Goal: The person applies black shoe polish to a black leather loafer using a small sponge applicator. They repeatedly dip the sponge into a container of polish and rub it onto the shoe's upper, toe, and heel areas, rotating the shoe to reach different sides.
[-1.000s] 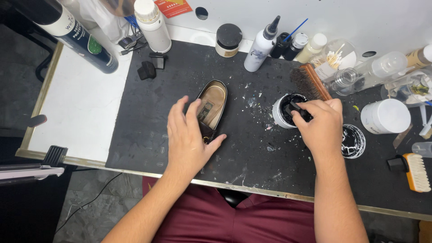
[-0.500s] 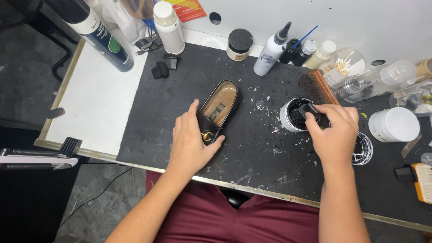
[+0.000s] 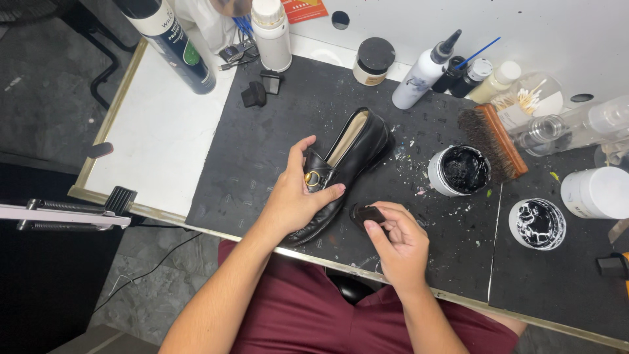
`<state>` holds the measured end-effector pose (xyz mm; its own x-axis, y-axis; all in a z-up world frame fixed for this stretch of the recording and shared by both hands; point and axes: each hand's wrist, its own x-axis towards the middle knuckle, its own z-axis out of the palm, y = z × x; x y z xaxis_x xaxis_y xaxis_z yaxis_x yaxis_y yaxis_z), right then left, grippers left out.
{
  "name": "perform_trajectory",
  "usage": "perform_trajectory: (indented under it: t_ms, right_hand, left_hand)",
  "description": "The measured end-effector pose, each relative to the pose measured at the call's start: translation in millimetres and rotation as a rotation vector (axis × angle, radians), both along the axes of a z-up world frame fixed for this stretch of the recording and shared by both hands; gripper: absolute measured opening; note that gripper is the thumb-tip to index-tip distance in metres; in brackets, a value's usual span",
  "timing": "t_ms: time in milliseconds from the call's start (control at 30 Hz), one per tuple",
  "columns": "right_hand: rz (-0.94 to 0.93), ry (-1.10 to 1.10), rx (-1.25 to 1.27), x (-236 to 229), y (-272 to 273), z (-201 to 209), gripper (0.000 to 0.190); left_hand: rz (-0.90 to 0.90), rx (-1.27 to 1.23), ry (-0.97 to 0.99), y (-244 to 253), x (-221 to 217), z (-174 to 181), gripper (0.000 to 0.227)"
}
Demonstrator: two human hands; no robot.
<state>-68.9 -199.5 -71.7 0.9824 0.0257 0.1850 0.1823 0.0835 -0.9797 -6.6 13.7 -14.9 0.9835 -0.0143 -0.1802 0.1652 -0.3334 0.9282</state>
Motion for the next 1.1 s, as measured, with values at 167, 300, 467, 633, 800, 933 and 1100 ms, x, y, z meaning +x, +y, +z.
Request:
perform_trajectory:
  t_ms: [167,300,467,633,800,933,1100]
  right_hand:
    - [-0.027,-0.004,-0.013,6.6,9.3,-3.5,0.022]
    - [-0.028,-0.052,-0.075,9.2,13.0,-6.6,0.022]
    - [-0.052,-0.083,-0.128,16.8,14.8,-4.2,0.023]
    - [-0.037,-0.087,-0.123,10.6,19.4,1.0,0.022]
    - [0.017,-0.191,-0.238,-0.1,24.9,15.7,0.021]
    - [-0.098,-0.224,-0.351,0.2,28.5,26.0,0.023]
    - [-0.064,-0.388,-0.49,-3.9,33.6,37.0,0.025]
  left_hand:
    - [0.004,0.012,-0.04,1.7,1.8,1.8,0.094]
    - [0.015,0.058,0.009,3.7,2.3,4.2,0.092]
    - [0.009,0.098,0.041,2.5,4.1,12.2,0.093]
    - [0.014,0.118,0.04,2.8,5.2,11.7,0.092]
    - [0.034,0.081,0.022,3.3,6.4,8.7,0.09]
    - [0.051,0.069,0.056,1.8,5.4,7.2,0.089]
    - [0.061,0.076,0.02,1.9,5.7,8.6,0.088]
